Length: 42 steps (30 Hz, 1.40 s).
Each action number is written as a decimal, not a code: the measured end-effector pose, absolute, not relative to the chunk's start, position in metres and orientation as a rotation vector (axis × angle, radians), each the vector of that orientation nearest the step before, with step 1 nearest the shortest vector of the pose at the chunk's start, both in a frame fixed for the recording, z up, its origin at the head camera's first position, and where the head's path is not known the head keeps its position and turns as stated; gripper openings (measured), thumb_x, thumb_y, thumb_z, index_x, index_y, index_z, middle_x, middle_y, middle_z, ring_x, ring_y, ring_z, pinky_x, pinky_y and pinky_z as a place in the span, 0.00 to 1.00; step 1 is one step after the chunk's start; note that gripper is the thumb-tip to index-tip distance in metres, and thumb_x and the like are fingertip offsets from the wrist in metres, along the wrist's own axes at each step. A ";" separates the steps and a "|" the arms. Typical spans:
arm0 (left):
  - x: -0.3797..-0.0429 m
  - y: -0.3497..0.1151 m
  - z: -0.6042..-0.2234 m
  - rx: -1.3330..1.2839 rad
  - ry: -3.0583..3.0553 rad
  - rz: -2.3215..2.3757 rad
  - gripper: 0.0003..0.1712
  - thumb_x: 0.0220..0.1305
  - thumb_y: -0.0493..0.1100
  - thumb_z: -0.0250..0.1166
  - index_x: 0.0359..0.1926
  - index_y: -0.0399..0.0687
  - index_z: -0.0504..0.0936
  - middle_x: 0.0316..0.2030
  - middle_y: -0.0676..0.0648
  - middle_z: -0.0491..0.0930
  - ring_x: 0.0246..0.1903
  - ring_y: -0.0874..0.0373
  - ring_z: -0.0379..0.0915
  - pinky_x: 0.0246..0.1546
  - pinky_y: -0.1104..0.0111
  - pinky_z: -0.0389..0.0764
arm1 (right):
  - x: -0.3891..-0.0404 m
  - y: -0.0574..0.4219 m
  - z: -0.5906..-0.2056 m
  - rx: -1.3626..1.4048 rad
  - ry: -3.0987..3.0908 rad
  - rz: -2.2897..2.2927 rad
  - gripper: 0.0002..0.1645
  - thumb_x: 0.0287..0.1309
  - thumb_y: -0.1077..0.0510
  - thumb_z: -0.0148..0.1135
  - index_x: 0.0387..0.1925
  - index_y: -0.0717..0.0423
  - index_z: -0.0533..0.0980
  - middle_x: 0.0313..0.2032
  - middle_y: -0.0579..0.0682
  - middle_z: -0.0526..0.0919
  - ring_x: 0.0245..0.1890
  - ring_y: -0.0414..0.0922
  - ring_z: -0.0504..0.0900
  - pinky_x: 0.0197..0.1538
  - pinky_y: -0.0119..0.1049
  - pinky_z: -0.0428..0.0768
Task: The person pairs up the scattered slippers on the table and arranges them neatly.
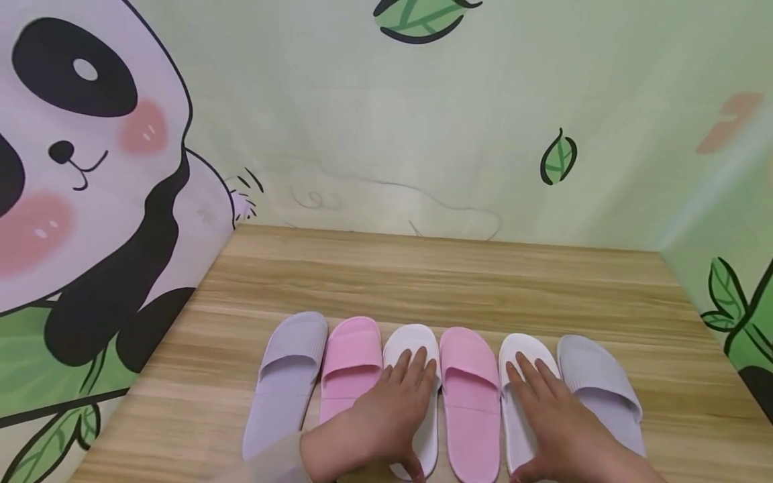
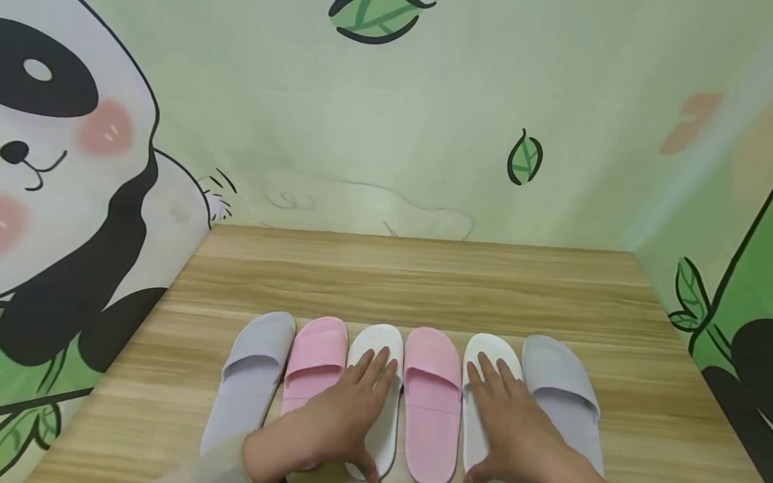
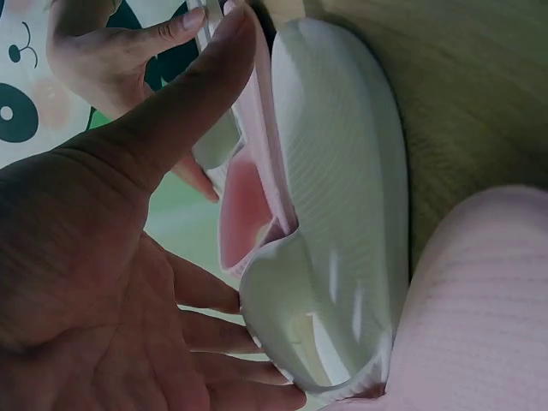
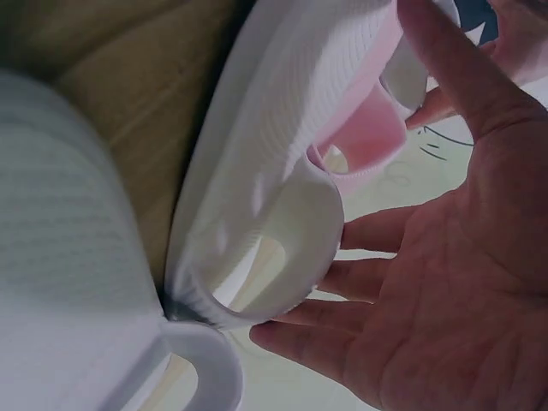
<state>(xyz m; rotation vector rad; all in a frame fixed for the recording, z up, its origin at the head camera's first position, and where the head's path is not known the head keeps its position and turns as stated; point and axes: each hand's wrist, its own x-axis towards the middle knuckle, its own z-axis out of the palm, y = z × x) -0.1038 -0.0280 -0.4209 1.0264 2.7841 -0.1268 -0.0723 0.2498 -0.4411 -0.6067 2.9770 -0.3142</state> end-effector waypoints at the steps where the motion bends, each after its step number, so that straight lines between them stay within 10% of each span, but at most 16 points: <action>1: -0.102 -0.028 -0.422 1.030 2.787 -0.147 0.89 0.22 0.79 0.82 0.81 0.38 0.53 0.81 0.35 0.52 0.78 0.38 0.55 0.72 0.51 0.73 | -0.071 0.249 -0.443 -0.614 2.981 -0.304 0.90 0.13 0.29 0.88 0.77 0.67 0.57 0.78 0.70 0.57 0.76 0.73 0.57 0.71 0.67 0.67; 17: -0.102 -0.027 -0.436 1.026 2.825 -0.263 0.93 0.18 0.75 0.86 0.82 0.39 0.49 0.81 0.35 0.49 0.80 0.39 0.51 0.74 0.52 0.69 | -0.071 0.254 -0.450 -0.681 2.937 -0.321 0.95 0.10 0.24 0.86 0.79 0.64 0.52 0.79 0.71 0.50 0.77 0.74 0.52 0.70 0.72 0.64; 31: -0.116 -0.027 -0.430 1.043 2.785 -0.281 0.95 0.16 0.79 0.83 0.82 0.40 0.48 0.82 0.35 0.47 0.80 0.39 0.49 0.75 0.51 0.68 | -0.077 0.255 -0.449 -0.695 2.953 -0.278 0.95 0.05 0.40 0.91 0.80 0.64 0.52 0.80 0.69 0.51 0.79 0.71 0.50 0.75 0.69 0.60; 42: -0.132 -0.022 -0.425 0.998 2.767 -0.295 0.94 0.18 0.79 0.83 0.82 0.41 0.47 0.82 0.36 0.46 0.81 0.41 0.49 0.73 0.48 0.70 | -0.092 0.256 -0.444 -0.626 2.909 -0.237 1.00 0.04 0.28 0.88 0.82 0.61 0.48 0.82 0.67 0.44 0.79 0.75 0.46 0.72 0.77 0.55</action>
